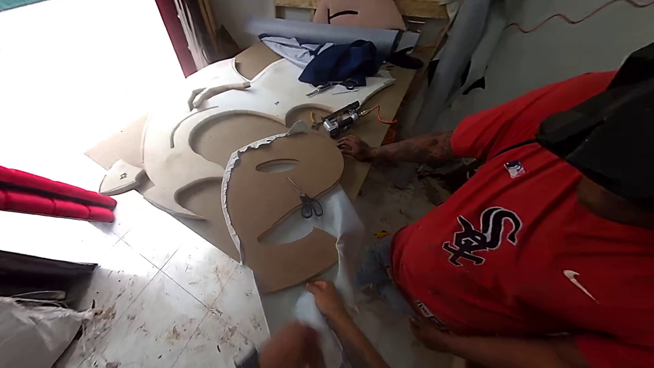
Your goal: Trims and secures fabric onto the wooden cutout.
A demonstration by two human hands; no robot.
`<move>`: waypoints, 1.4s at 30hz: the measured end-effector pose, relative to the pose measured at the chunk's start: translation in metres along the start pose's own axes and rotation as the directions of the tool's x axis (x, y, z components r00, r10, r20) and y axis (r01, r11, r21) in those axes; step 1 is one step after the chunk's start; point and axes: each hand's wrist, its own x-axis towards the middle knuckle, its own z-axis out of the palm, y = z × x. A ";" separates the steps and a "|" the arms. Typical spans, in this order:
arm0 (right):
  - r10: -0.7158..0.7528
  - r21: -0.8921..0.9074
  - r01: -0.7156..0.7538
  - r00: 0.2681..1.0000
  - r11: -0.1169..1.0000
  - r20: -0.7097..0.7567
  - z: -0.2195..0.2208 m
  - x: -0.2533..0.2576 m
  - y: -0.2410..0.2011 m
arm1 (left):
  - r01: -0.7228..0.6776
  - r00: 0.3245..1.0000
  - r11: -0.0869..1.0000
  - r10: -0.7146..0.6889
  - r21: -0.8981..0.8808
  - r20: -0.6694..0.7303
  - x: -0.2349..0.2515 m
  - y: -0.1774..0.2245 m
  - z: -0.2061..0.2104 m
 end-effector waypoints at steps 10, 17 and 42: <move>-0.201 0.218 0.234 0.966 0.947 -0.163 0.019 -0.018 0.037 | 0.199 0.869 0.733 0.174 0.650 -0.463 0.174 -0.082 -0.060; -0.244 0.278 0.315 0.934 0.907 -0.261 0.024 -0.021 0.031 | 0.220 0.866 0.702 0.178 0.677 -0.467 0.182 -0.080 -0.062; -0.113 0.445 0.268 0.932 0.854 -0.345 0.031 -0.037 -0.008 | 0.200 0.895 0.712 0.147 0.673 -0.422 0.186 -0.081 -0.064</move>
